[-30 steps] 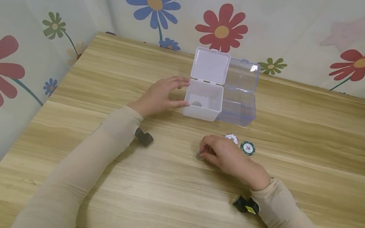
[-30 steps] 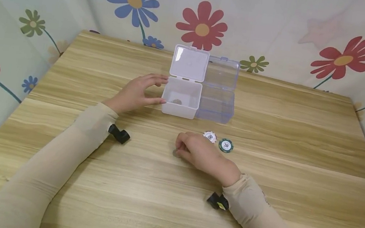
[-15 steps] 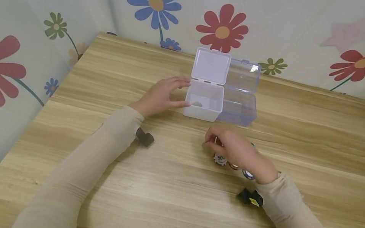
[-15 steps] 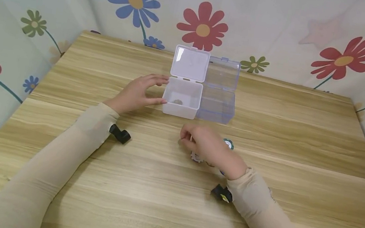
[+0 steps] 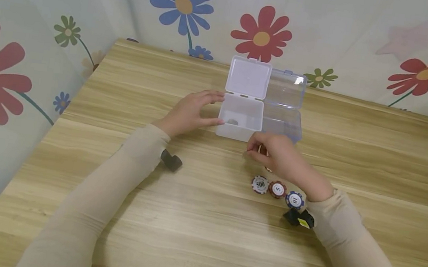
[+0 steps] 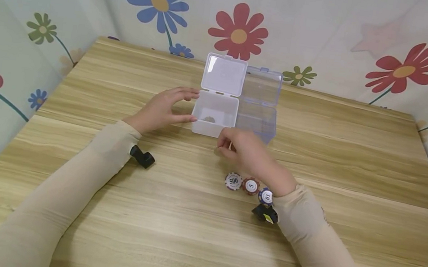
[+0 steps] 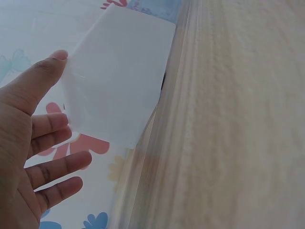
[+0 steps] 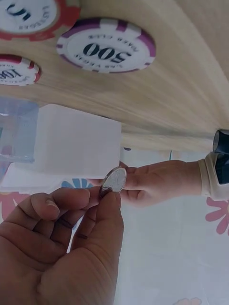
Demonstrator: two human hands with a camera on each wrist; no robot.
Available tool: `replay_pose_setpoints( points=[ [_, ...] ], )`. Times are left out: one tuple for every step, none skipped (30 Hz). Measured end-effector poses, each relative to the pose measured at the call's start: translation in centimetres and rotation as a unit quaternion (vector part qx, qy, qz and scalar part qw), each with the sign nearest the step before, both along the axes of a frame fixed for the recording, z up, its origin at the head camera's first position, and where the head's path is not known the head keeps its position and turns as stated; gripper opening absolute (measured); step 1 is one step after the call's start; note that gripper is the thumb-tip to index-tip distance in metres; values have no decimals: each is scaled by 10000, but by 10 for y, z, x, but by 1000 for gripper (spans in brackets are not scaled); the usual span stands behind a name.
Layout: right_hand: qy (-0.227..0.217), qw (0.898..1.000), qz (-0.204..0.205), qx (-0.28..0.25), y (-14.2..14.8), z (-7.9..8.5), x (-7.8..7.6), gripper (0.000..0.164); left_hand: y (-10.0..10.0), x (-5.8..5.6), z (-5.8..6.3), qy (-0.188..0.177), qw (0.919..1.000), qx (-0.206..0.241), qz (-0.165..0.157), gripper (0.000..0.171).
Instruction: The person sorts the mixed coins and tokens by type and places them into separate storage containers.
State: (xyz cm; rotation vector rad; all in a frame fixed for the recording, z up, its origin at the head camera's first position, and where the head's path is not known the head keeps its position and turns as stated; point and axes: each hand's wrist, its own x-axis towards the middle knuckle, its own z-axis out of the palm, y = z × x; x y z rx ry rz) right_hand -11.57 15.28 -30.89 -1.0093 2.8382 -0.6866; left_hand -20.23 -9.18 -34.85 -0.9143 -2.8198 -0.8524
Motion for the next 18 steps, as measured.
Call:
replay_pose_setpoints(
  points=[
    [-19, 10000, -3, 17, 0, 1, -1, 4, 0, 0, 0, 4, 10000, -7, -4, 64],
    [-42, 10000, 10, 23, 0, 2, -2, 4, 0, 0, 0, 9, 10000, -3, -1, 64],
    [-76, 10000, 12, 26, 0, 3, -4, 4, 0, 0, 0, 8, 10000, 4, 7, 64],
    [-110, 9999, 13, 27, 0, 4, -6, 5, 0, 0, 0, 5, 10000, 17, 16, 64],
    [-121, 9999, 16, 17, 0, 6, -8, 5, 0, 0, 0, 7, 10000, 28, 16, 64],
    [-132, 9999, 7, 6, 0, 6, -10, 5, 0, 0, 0, 2, 10000, 33, 17, 64],
    [-143, 9999, -14, -22, 0, 7, -12, 5, 0, 0, 0, -4, 10000, 39, 18, 64],
    [-169, 9998, -56, -51, 1, 8, -15, 5, 0, 0, -1, -13, 10000, 48, 14, 64],
    [-192, 9997, -99, -86, 1, 9, -17, 5, 0, -1, -2, -16, 10000, 41, 7, 64],
    [-186, 9997, -122, -130, 1, 10, -20, 5, 0, -1, -2, -14, 10000, 39, 0, 64],
    [-199, 9995, -158, -160, 1, 12, -23, 5, 0, -1, -2, -15, 10000, 41, -8, 64],
    [-222, 9994, -200, -187, 1, 13, -26, 5, 0, -2, -3, -18, 10000, 47, -4, 65],
    [-227, 9993, -220, -215, 1, 15, -29, 5, 0, -2, -3, -13, 10000, 50, -5, 65],
    [-239, 9991, -272, -220, 1, 16, -31, 6, 0, -2, -3, -4, 10000, 53, -6, 65],
    [-225, 9990, -317, -220, 0, 17, -34, 7, 0, -2, -3, 0, 10000, 56, -2, 65],
    [-199, 9989, -377, -212, 0, 18, -37, 8, 0, -2, -3, 1, 10000, 68, -6, 65],
    [-203, 9986, -450, -202, -1, 19, -40, 8, 0, -2, -4, 3, 10000, 73, -9, 65],
    [-207, 9982, -518, -203, -2, 19, -42, 9, 0, -3, -4, 7, 10000, 71, -12, 65]
  ],
)
